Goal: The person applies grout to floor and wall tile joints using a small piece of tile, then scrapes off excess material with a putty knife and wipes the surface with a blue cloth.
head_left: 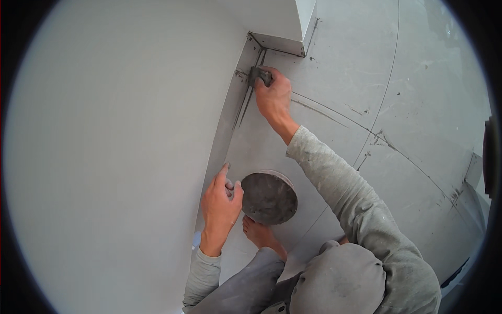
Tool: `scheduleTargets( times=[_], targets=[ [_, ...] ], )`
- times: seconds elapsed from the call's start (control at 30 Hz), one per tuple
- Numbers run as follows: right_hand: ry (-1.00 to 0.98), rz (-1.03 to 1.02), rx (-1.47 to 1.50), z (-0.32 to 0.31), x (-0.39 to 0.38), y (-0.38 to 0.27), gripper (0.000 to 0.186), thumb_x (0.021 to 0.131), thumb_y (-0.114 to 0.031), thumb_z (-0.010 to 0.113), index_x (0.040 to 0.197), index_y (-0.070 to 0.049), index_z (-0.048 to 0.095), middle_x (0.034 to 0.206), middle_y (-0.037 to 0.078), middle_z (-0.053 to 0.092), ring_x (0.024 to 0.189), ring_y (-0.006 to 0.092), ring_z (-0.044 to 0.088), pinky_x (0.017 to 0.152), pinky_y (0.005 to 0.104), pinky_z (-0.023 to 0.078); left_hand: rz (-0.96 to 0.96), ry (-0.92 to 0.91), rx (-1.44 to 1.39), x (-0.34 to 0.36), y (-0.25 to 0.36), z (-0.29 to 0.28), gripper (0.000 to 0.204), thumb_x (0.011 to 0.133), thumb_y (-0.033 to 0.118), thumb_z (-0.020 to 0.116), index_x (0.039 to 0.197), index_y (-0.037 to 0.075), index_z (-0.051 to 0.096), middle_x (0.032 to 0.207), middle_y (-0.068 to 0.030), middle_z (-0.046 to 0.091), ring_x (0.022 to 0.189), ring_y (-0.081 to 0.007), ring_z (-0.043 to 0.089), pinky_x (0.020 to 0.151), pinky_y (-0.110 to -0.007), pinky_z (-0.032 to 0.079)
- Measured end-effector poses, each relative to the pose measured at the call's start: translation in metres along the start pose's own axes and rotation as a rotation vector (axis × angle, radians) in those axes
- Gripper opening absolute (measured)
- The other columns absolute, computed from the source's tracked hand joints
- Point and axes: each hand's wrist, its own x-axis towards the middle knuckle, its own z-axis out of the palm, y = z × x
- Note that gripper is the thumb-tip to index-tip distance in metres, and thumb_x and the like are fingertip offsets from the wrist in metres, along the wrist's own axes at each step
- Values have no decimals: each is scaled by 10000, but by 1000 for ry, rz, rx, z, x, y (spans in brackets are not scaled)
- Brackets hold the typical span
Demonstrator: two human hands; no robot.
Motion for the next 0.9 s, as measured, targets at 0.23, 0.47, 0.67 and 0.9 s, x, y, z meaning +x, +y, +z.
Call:
scheduleTargets(
  times=[0.23,0.47,0.67,0.9],
  targets=[
    [-14,-237,201,3,-14,10,337,930,10,653,1264,-15,698,937,127,762,817,172,700,828,323,565,-34,-19,-31,-5,-13,-1,537,930,180,695,1432,12,600,840,-56,630,684,-183,592,689,-356,517],
    [-69,-456,64,-15,-28,8,343,882,57,607,1203,-6,710,1075,230,744,930,386,715,845,400,558,-33,-37,-28,-6,-14,-1,535,932,172,695,1432,7,599,836,-65,629,687,-181,592,703,-352,521],
    [7,-375,151,-2,-15,3,296,920,65,617,1177,-34,728,1087,172,768,878,304,740,815,354,567,-54,-42,-54,-11,-22,0,535,937,168,693,1437,7,595,835,-68,629,690,-185,591,717,-356,527],
    [-154,-423,168,-15,-17,7,353,871,104,568,1163,-21,722,1131,213,739,995,389,714,875,422,551,-87,-83,-59,-10,-24,4,540,941,171,692,1444,3,588,827,-67,630,690,-188,595,720,-358,528]
  ],
)
